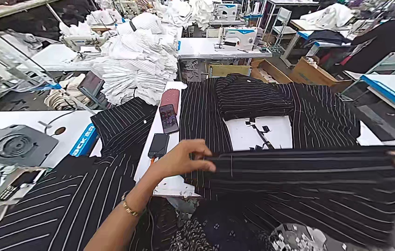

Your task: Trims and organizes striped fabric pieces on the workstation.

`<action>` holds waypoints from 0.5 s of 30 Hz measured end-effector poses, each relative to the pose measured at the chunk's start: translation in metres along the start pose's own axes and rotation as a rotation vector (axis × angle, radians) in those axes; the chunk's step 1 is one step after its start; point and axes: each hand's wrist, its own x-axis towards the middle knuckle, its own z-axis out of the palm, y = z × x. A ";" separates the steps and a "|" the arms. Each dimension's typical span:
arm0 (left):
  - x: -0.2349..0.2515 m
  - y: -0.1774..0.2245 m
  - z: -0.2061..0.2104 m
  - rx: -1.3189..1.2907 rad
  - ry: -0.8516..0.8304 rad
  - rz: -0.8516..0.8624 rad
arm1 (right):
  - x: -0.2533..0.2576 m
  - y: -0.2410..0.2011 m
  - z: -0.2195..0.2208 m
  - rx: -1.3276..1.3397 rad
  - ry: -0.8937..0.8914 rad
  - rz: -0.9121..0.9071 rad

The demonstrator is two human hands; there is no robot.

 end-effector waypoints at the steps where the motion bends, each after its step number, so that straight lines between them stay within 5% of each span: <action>1: 0.009 -0.002 -0.001 0.222 0.049 -0.064 | 0.009 0.008 0.020 0.007 0.054 0.061; 4: 0.030 -0.004 -0.009 0.682 0.434 -0.044 | 0.039 0.002 0.065 0.132 0.166 0.125; 8: 0.004 0.023 -0.043 0.865 0.770 0.055 | 0.053 -0.010 0.093 0.337 0.123 0.012; 11: -0.040 0.012 -0.041 0.931 0.740 -0.018 | 0.039 0.016 0.124 0.338 0.015 0.027; 15: -0.099 -0.023 -0.001 0.806 0.328 -0.517 | -0.010 0.084 0.184 0.280 -0.284 0.077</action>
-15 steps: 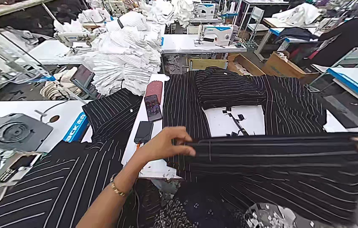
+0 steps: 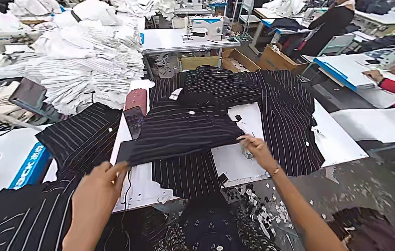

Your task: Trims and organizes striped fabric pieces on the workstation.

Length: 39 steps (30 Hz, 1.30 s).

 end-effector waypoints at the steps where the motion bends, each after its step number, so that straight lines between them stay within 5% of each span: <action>1: -0.010 -0.001 0.015 -0.005 -0.209 -0.095 | -0.011 0.025 0.010 -0.036 -0.085 0.026; 4: -0.017 0.026 0.068 -0.095 -0.561 -0.067 | -0.039 0.073 0.030 -0.120 -0.195 0.097; 8: 0.011 0.120 0.136 -0.324 -0.425 0.283 | -0.054 0.081 0.036 -0.078 -0.117 0.143; 13: 0.037 0.205 0.213 -0.596 -0.244 0.453 | -0.061 0.084 0.032 -0.058 0.014 0.061; 17: 0.027 0.215 0.231 -0.680 -0.203 0.548 | -0.042 0.095 -0.012 -0.375 0.117 0.208; 26: 0.004 0.212 0.270 -0.747 -0.283 0.538 | -0.016 0.053 -0.024 -0.837 -0.166 0.915; 29: 0.003 0.214 0.274 -0.751 -0.243 0.521 | -0.049 0.042 -0.044 -0.472 -0.168 0.918; 33: 0.003 0.222 0.276 -0.757 -0.241 0.452 | -0.140 0.013 -0.022 0.500 0.032 0.895; 39: 0.003 0.222 0.278 -0.783 -0.227 0.440 | -0.242 -0.022 0.033 0.541 0.215 1.086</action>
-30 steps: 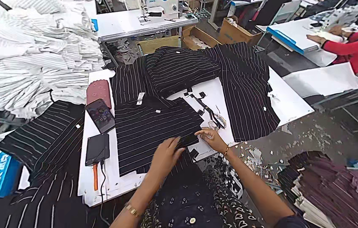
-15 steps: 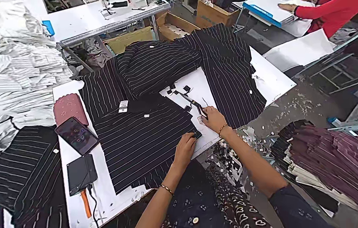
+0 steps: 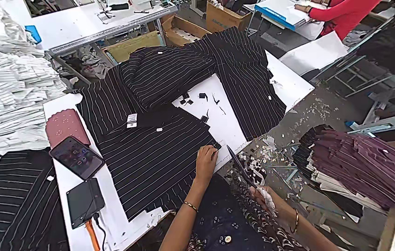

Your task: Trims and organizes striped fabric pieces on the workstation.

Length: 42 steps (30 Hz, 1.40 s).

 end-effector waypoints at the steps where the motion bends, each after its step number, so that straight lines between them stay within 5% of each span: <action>1: 0.000 0.000 0.000 -0.004 0.003 0.004 | 0.000 0.006 0.002 -0.036 0.040 -0.007; 12: -0.002 -0.004 0.001 -0.033 0.042 0.073 | 0.054 -0.031 0.017 -0.491 -0.002 0.003; 33: -0.002 -0.001 0.001 -0.031 0.008 0.047 | 0.060 -0.043 0.025 -0.317 0.075 0.006; 38: 0.001 0.005 -0.029 -0.103 -0.158 -0.122 | 0.095 -0.099 0.019 -0.923 0.258 -0.174; 42: -0.006 -0.002 -0.102 0.024 0.069 -0.426 | 0.139 -0.138 0.018 -1.195 0.450 -0.432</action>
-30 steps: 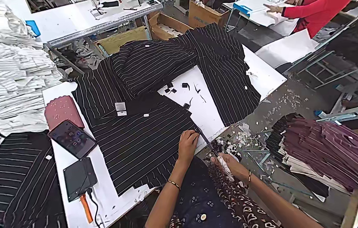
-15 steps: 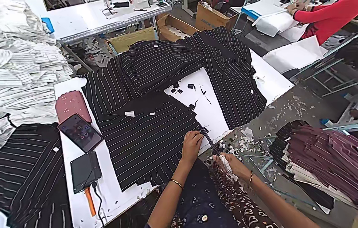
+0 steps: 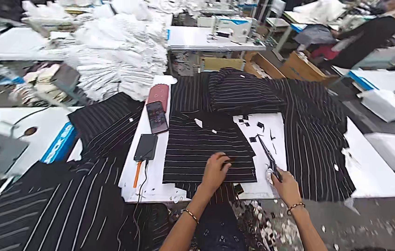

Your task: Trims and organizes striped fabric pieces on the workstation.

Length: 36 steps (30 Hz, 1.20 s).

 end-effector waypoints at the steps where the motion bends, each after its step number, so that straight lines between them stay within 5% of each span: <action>1: -0.001 -0.008 -0.022 0.051 0.106 -0.079 | 0.013 0.002 0.003 -0.052 0.014 -0.029; 4: -0.010 -0.035 -0.082 0.178 0.339 -0.353 | 0.029 -0.001 0.010 -0.061 0.132 -0.131; 7: -0.034 -0.052 -0.115 0.197 0.398 -0.627 | 0.013 -0.018 0.032 0.082 0.272 -0.365; 12: -0.061 -0.062 -0.110 0.029 0.390 -0.755 | -0.056 -0.078 0.084 0.303 0.047 -0.736; 15: -0.060 -0.029 -0.113 -0.476 0.541 -0.625 | -0.089 -0.099 0.106 0.206 -0.085 -0.958; 17: -0.060 0.021 -0.129 -0.951 0.510 -0.494 | -0.088 -0.102 0.103 0.104 -0.083 -0.953; 19: -0.066 0.071 -0.151 -1.152 0.465 -0.343 | -0.068 -0.099 0.083 0.234 -0.006 -0.867; 23: -0.056 0.106 -0.169 -1.186 0.493 -0.107 | -0.036 -0.106 0.001 0.435 0.215 -0.722; 28: 0.050 0.097 -0.163 -1.241 0.386 -0.254 | 0.044 -0.144 -0.072 0.384 0.030 -0.471; 36: 0.180 0.142 -0.195 -1.323 0.208 0.244 | 0.160 -0.208 -0.172 0.361 0.825 -0.906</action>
